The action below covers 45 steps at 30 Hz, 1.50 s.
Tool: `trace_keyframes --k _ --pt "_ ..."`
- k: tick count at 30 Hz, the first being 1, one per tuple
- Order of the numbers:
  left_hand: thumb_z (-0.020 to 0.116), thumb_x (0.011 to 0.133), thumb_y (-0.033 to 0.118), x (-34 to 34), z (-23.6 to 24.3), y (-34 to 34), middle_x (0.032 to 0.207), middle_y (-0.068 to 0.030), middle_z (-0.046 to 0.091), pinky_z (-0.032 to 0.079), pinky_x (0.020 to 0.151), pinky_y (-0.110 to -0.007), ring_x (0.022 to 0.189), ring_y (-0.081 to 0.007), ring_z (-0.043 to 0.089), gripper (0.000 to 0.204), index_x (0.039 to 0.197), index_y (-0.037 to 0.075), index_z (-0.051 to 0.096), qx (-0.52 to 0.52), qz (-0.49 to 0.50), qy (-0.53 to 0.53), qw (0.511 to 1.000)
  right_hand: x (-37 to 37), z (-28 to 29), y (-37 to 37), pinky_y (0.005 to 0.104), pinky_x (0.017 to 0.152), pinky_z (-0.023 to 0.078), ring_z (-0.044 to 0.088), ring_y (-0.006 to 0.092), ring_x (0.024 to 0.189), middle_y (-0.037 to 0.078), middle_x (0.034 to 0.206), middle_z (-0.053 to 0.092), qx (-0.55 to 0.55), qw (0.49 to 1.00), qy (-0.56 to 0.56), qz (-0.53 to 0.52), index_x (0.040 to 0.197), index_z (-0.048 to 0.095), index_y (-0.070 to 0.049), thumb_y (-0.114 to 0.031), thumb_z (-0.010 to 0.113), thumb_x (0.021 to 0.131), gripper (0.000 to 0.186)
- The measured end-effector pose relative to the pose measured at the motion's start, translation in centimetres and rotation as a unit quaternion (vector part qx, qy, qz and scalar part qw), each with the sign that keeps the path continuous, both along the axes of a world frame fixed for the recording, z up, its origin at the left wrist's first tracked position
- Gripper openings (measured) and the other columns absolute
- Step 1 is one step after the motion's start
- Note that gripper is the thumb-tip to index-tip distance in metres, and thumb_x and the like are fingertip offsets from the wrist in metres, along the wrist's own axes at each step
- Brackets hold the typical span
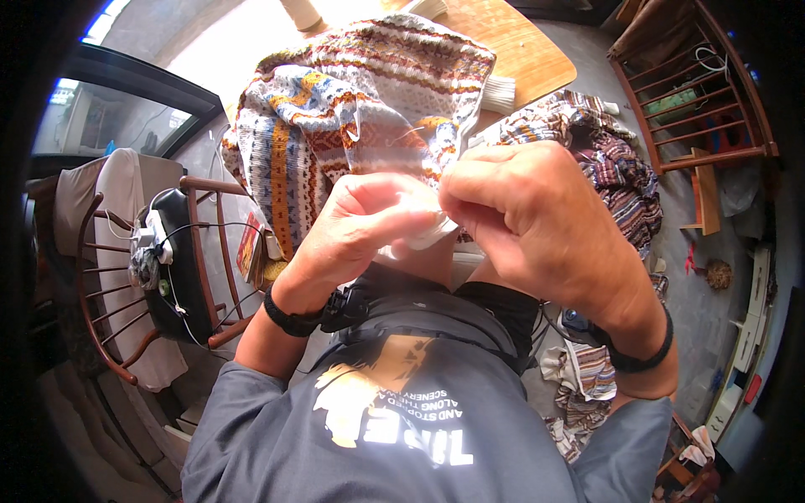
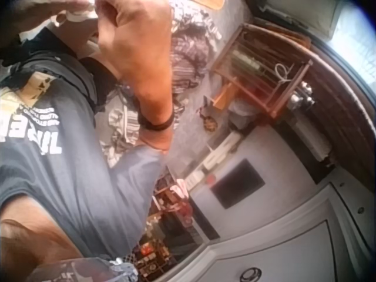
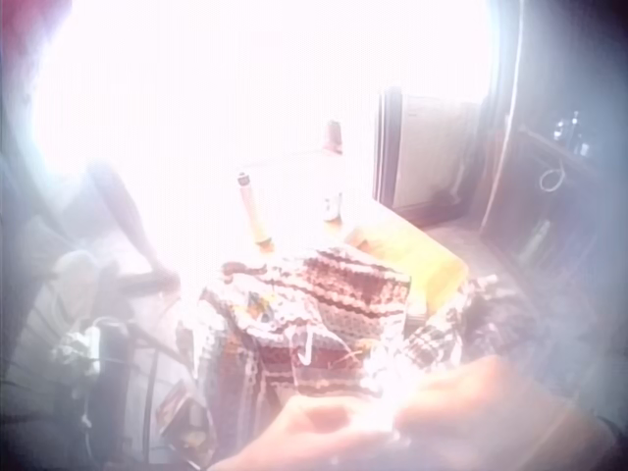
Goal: Hand sewing or repairing a knitted garment with white thread.
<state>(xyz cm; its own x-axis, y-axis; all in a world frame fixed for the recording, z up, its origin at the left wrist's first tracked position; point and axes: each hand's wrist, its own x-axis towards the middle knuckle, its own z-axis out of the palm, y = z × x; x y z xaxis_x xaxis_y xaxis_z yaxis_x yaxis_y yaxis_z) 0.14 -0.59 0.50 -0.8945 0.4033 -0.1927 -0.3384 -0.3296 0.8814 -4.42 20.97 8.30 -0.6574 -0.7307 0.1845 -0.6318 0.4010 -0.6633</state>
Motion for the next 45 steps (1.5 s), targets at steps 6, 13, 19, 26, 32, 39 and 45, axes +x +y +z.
trace_keyframes --k 6,13,19,26,32,39,45 --pt "0.078 0.095 0.018 0.2 -0.4 0.3 0.089 0.0007 0.073 0.051 0.061 -0.020 0.069 -0.0036 0.061 0.019 0.105 0.002 0.076 -0.017 0.012 0.016 1.000 0.4 0.2 -0.4 0.0385 0.066 0.052 0.067 0.0346 0.076 0.015 0.084 0.066 0.007 0.999 0.040 -0.002 0.096 0.066 0.000 0.005 0.071 0.082 0.015" --pt "0.078 0.091 0.005 0.8 -0.5 1.2 0.099 -0.0052 0.070 0.055 0.069 -0.021 0.085 -0.0063 0.067 0.011 0.096 -0.002 0.071 -0.085 0.104 0.226 0.965 3.1 -0.1 -1.0 0.0406 0.066 0.052 0.065 0.0368 0.079 0.017 0.088 0.062 0.022 0.997 0.060 -0.034 0.104 0.065 0.000 0.003 0.068 0.088 0.017" --pt "0.081 0.086 0.000 0.4 -0.3 1.2 0.101 -0.0096 0.071 0.058 0.070 -0.022 0.088 -0.0088 0.070 0.011 0.094 -0.002 0.073 -0.140 0.135 0.314 0.929 2.1 -1.9 -1.2 0.0359 0.070 0.054 0.065 0.0287 0.079 0.014 0.089 0.062 -0.127 0.974 0.166 -0.083 0.097 0.064 -0.001 -0.002 0.070 0.091 0.008" --pt "0.082 0.083 -0.003 0.5 -0.3 1.0 0.106 -0.0097 0.073 0.060 0.070 -0.023 0.091 -0.0105 0.071 0.015 0.095 0.000 0.074 -0.179 0.159 0.353 0.905 4.2 2.0 1.4 0.0237 0.041 0.046 0.052 0.0157 0.046 0.015 0.079 0.059 -0.525 0.823 -0.216 -0.008 0.099 0.040 -0.006 -0.025 0.053 0.109 0.024" --pt "0.081 0.083 -0.003 0.6 -0.8 0.8 0.104 -0.0082 0.073 0.057 0.070 -0.024 0.088 -0.0110 0.070 0.016 0.096 0.002 0.074 -0.165 0.163 0.356 0.905 4.4 0.6 2.2 0.0203 0.033 0.036 0.049 0.0094 0.040 0.009 0.073 0.062 -0.393 0.888 -0.225 -0.086 0.099 0.045 -0.006 -0.030 0.059 0.106 0.028" --pt "0.075 0.088 -0.005 1.1 -0.8 1.0 0.099 -0.0067 0.073 0.055 0.070 -0.022 0.086 -0.0071 0.067 0.015 0.101 0.000 0.071 -0.120 0.175 0.302 0.929 4.2 -3.9 -0.4 0.0213 0.065 0.055 0.067 0.0085 0.075 0.003 0.089 0.067 -0.338 0.852 -0.372 -0.146 0.106 0.063 -0.001 0.003 0.070 0.095 0.014" --pt "0.075 0.088 -0.005 0.9 -0.4 0.9 0.101 -0.0060 0.073 0.054 0.069 -0.022 0.086 -0.0065 0.067 0.015 0.102 -0.001 0.070 -0.127 0.167 0.305 0.929 3.8 -4.5 -1.2 0.0219 0.069 0.056 0.067 0.0075 0.077 0.003 0.089 0.071 -0.301 0.873 -0.339 -0.180 0.103 0.069 0.001 0.002 0.072 0.094 0.010"
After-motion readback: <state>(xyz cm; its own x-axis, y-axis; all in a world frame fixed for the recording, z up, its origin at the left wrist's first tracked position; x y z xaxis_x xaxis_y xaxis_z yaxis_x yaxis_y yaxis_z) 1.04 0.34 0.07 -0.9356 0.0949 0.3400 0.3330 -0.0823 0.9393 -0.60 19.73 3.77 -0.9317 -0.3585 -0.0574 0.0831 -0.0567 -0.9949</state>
